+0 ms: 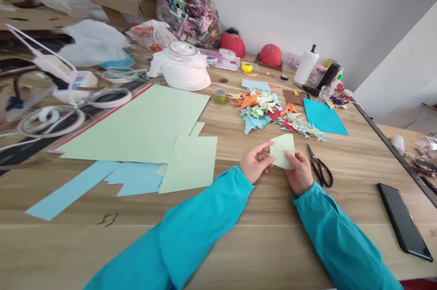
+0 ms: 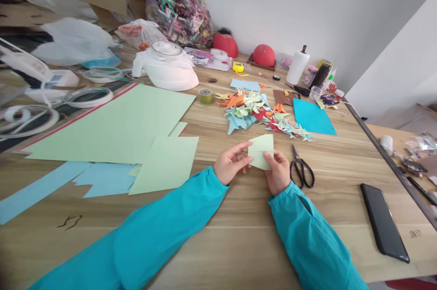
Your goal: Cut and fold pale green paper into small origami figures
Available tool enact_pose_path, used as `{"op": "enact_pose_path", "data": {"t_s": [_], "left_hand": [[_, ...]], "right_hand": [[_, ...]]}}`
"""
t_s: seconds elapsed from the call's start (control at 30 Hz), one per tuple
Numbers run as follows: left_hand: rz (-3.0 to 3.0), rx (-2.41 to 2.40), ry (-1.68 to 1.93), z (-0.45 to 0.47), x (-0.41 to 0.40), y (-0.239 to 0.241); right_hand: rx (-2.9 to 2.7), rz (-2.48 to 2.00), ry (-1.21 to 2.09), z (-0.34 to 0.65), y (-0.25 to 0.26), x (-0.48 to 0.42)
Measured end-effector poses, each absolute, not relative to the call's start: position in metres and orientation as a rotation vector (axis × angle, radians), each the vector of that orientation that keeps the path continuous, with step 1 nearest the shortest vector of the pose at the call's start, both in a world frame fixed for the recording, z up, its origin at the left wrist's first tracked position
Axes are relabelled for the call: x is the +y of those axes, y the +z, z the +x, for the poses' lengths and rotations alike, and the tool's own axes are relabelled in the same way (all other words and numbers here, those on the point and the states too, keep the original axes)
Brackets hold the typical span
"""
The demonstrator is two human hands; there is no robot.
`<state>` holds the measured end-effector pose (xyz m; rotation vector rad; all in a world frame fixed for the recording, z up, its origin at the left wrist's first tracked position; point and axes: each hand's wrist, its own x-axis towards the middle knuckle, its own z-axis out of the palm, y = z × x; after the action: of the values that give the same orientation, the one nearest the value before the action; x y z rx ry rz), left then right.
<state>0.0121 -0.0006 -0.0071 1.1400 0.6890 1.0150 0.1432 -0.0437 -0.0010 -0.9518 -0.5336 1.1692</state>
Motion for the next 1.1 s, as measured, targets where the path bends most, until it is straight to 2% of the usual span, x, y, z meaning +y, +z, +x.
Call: {"op": "enact_pose_path", "data": {"t_s": [0.17, 0.47, 0.83, 1.0, 1.1], "left_hand": [[1.118, 0.732, 1.042, 0.014, 0.002, -0.011], [1.288, 0.849, 1.138, 0.011, 0.002, -0.013], [1.498, 0.852, 1.31, 0.007, 0.005, -0.012], [1.323, 0.805, 1.199, 0.01, 0.003, -0.011], [1.166, 0.85, 1.191, 0.012, 0.003, -0.01]], "right_hand": [[-0.644, -0.97, 1.079, 0.141, -0.003, -0.044], [-1.195, -1.114, 0.674, 0.15, -0.008, -0.043], [-1.227, -1.292, 0.537, 0.154, -0.007, -0.043], [-1.249, -1.31, 0.471, 0.151, -0.002, -0.046], [-1.135, -1.379, 0.55, 0.149, -0.003, -0.046]]}}
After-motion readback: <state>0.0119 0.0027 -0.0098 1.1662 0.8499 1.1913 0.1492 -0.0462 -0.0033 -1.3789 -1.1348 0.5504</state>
